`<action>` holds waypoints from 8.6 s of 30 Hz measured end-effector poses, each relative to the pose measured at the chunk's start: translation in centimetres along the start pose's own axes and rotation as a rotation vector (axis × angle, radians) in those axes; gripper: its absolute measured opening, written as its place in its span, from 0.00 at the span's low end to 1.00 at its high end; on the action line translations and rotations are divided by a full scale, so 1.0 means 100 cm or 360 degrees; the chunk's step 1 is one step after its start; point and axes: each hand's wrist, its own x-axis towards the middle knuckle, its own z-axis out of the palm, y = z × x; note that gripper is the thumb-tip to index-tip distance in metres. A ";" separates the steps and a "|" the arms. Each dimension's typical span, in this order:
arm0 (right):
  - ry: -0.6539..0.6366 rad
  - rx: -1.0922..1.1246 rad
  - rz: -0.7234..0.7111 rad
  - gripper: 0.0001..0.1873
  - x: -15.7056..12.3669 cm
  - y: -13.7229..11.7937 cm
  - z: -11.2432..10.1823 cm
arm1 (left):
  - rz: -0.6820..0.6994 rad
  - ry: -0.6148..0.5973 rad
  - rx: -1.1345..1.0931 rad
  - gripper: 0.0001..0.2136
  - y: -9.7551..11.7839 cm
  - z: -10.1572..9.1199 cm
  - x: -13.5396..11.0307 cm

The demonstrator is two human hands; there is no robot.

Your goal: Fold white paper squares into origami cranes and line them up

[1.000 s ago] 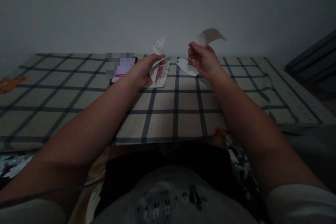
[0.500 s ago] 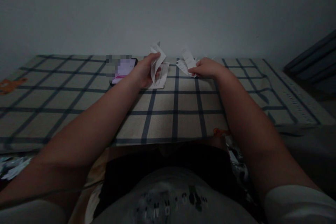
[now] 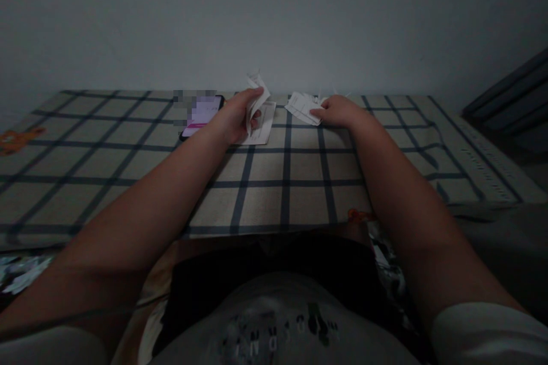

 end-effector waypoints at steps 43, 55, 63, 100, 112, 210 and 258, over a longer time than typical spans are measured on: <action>0.0057 -0.0014 0.0039 0.34 -0.002 -0.001 0.014 | 0.0158 0.0031 -0.0029 0.18 -0.007 0.005 0.000; 0.0221 0.0139 -0.0053 0.26 0.009 0.003 0.028 | 0.0168 0.0104 -0.0040 0.20 -0.014 -0.003 0.013; 0.0192 0.0007 0.0056 0.29 0.004 -0.002 0.025 | 0.0159 0.0214 0.0051 0.28 -0.012 -0.003 0.015; 0.0105 0.1387 -0.0531 0.12 -0.014 -0.050 0.026 | 0.0401 -0.0454 0.0309 0.34 -0.019 0.004 -0.011; 0.0173 0.1310 -0.0418 0.13 -0.004 -0.038 0.030 | 0.0411 0.0048 -0.0188 0.18 -0.019 0.005 0.007; 0.0426 0.1708 -0.0444 0.08 -0.005 -0.055 0.031 | 0.0353 -0.0046 0.0353 0.18 -0.022 0.001 -0.001; 0.0527 0.1849 -0.0291 0.05 -0.002 -0.051 0.028 | 0.0531 0.0132 0.0491 0.18 -0.013 -0.002 -0.003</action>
